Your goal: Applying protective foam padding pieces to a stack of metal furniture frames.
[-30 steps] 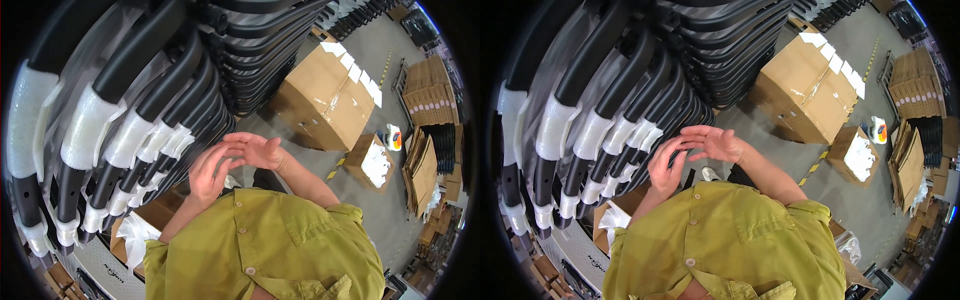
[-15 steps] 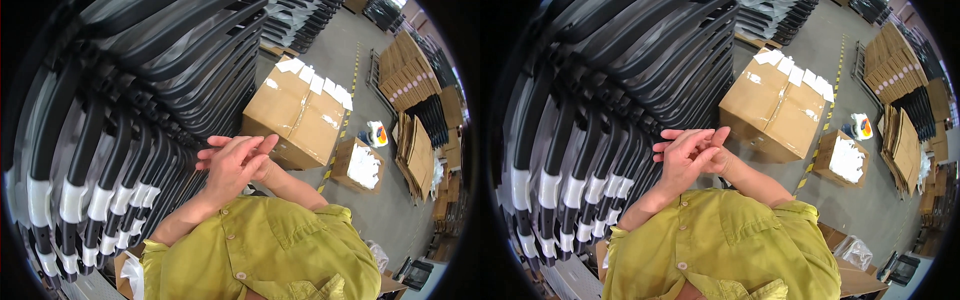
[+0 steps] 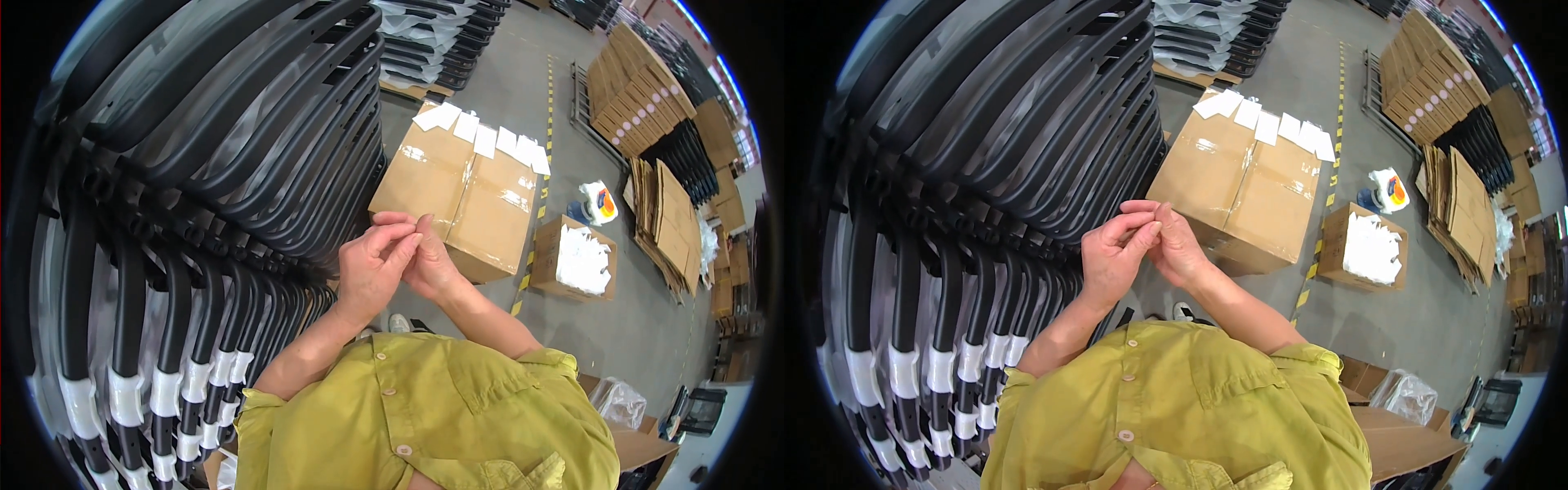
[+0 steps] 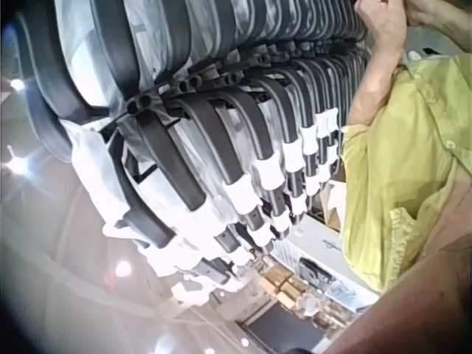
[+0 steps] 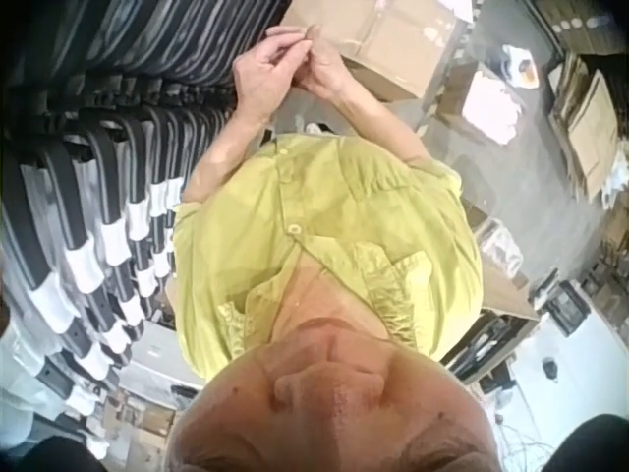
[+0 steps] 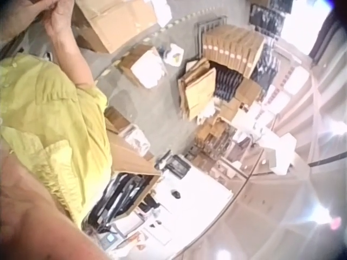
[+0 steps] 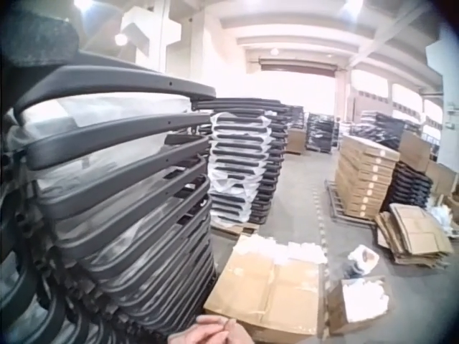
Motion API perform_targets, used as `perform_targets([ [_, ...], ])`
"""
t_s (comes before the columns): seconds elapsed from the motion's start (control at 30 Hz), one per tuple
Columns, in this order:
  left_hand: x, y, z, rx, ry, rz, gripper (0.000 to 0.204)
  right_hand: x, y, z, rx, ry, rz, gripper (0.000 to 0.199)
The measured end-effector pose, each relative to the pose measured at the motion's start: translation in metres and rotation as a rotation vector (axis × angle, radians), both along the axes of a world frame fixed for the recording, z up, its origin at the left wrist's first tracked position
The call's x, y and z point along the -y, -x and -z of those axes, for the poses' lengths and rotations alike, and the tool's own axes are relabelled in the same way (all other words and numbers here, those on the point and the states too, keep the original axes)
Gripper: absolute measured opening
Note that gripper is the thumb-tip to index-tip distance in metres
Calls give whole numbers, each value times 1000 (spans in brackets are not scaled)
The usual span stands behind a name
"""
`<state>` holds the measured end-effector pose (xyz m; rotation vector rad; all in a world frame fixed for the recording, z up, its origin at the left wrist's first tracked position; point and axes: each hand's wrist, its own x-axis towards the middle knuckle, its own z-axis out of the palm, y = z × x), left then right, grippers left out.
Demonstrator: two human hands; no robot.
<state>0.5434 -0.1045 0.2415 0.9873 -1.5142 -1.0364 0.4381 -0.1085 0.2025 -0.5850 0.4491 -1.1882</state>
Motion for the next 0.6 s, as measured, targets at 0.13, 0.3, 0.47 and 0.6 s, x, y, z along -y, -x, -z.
perform_targets([
  [0.13,6,-5,-4,43,66,72,13,-3,2,-1,-146,32,124,57],
  [0.3,9,-12,-3,140,218,41,10,-5,-4,-1,-195,48,227,49],
  [0.47,9,-18,3,115,187,92,9,-11,-7,1,-214,33,203,54],
  [0.6,10,-15,12,32,160,196,12,-17,-9,-2,18,-46,11,68],
])
